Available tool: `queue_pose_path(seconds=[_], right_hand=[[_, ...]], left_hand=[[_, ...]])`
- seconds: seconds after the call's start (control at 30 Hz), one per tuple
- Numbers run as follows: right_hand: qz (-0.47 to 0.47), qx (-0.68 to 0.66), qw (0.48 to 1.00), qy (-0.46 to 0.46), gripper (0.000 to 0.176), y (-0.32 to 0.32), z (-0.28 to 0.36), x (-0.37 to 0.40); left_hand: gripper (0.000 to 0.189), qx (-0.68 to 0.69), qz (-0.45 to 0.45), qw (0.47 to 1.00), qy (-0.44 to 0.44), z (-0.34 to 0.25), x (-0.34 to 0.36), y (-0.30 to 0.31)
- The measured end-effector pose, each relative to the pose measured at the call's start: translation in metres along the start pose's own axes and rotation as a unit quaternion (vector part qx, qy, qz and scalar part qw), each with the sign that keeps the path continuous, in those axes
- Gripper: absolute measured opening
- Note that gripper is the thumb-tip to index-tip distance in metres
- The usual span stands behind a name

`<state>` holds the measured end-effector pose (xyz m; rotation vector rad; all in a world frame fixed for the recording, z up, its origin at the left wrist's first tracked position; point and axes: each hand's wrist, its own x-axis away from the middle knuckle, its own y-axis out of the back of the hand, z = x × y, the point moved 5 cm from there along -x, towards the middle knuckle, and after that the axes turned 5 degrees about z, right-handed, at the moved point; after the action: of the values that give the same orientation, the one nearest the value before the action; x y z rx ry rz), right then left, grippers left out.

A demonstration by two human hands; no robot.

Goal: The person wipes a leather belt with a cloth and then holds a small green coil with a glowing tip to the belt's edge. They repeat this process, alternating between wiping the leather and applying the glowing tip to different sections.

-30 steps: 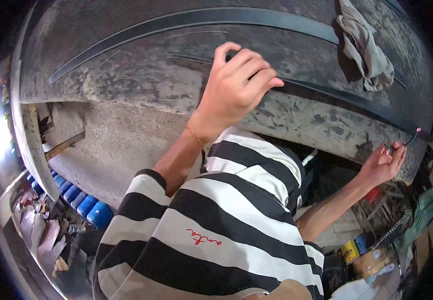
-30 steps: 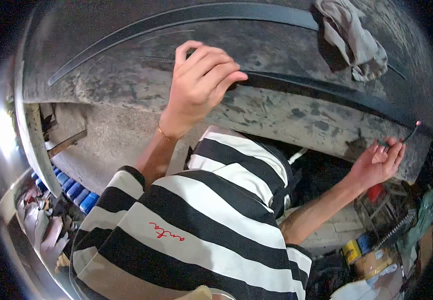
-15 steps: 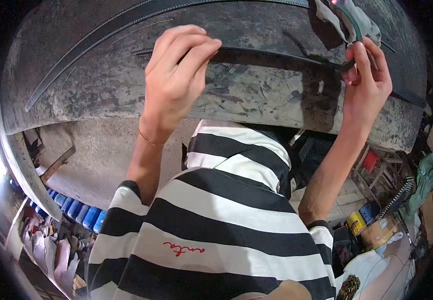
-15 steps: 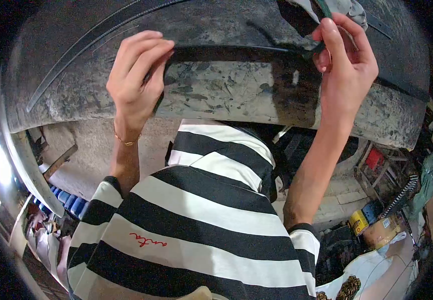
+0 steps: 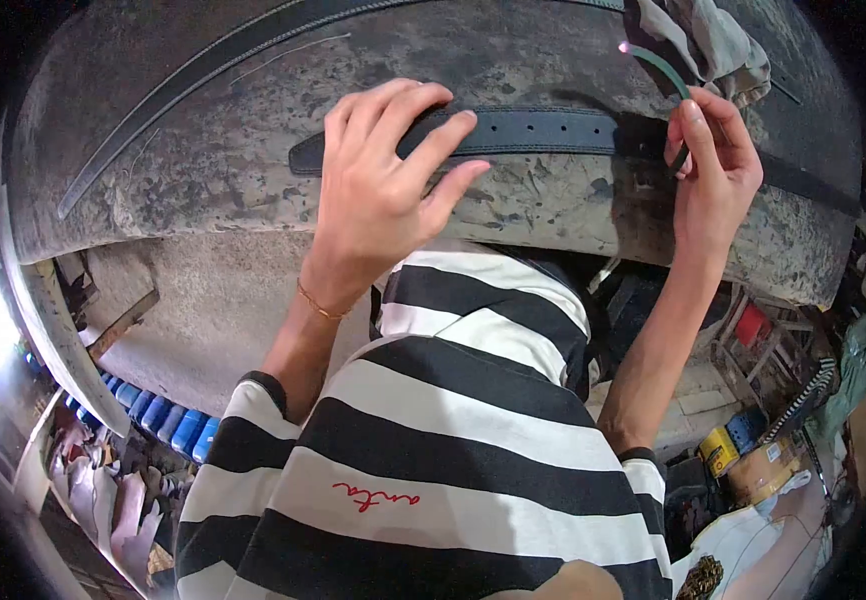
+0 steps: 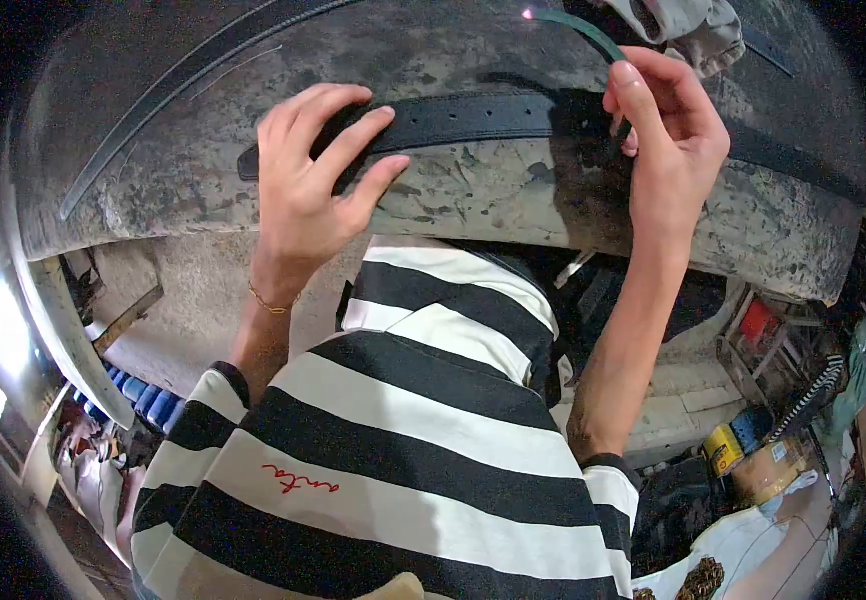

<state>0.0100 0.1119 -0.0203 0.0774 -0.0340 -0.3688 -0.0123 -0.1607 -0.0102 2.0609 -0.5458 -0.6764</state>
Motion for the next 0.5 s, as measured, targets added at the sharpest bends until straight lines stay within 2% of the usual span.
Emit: queue_pose_path(seconds=[0.07, 0.17, 0.3, 0.37, 0.43, 0.47, 0.5], right_hand=[[0.005, 0.029, 1.0, 0.006, 0.017, -0.001, -0.001, -0.001], [0.023, 0.0, 0.999, 0.049, 0.013, -0.008, 0.001, 0.0], [-0.008, 0.04, 0.998, 0.054, 0.013, -0.009, 0.0, 0.004], [-0.031, 0.038, 0.997, 0.061, 0.012, -0.006, -0.002, 0.005], [-0.056, -0.122, 0.987, 0.087, 0.01, 0.003, -0.007, 0.003], [-0.056, -0.122, 0.987, 0.088, 0.01, 0.006, -0.008, 0.003], [-0.056, -0.178, 0.978, 0.094, 0.009, 0.009, -0.008, 0.003]], left_hand=[[0.031, -0.026, 0.001, 1.0, -0.018, -0.004, -0.004, 0.0], [0.031, -0.033, 0.018, 0.999, -0.031, -0.004, -0.006, -0.006], [0.037, -0.053, 0.041, 0.997, -0.031, -0.01, -0.015, -0.008], [0.036, -0.068, 0.051, 0.994, -0.061, -0.013, -0.018, -0.011], [0.035, -0.073, 0.062, 0.993, -0.067, -0.014, -0.02, -0.012], [0.035, -0.079, 0.074, 0.992, -0.072, -0.015, -0.022, -0.013], [0.035, -0.08, 0.073, 0.991, -0.073, -0.014, -0.025, -0.01]])
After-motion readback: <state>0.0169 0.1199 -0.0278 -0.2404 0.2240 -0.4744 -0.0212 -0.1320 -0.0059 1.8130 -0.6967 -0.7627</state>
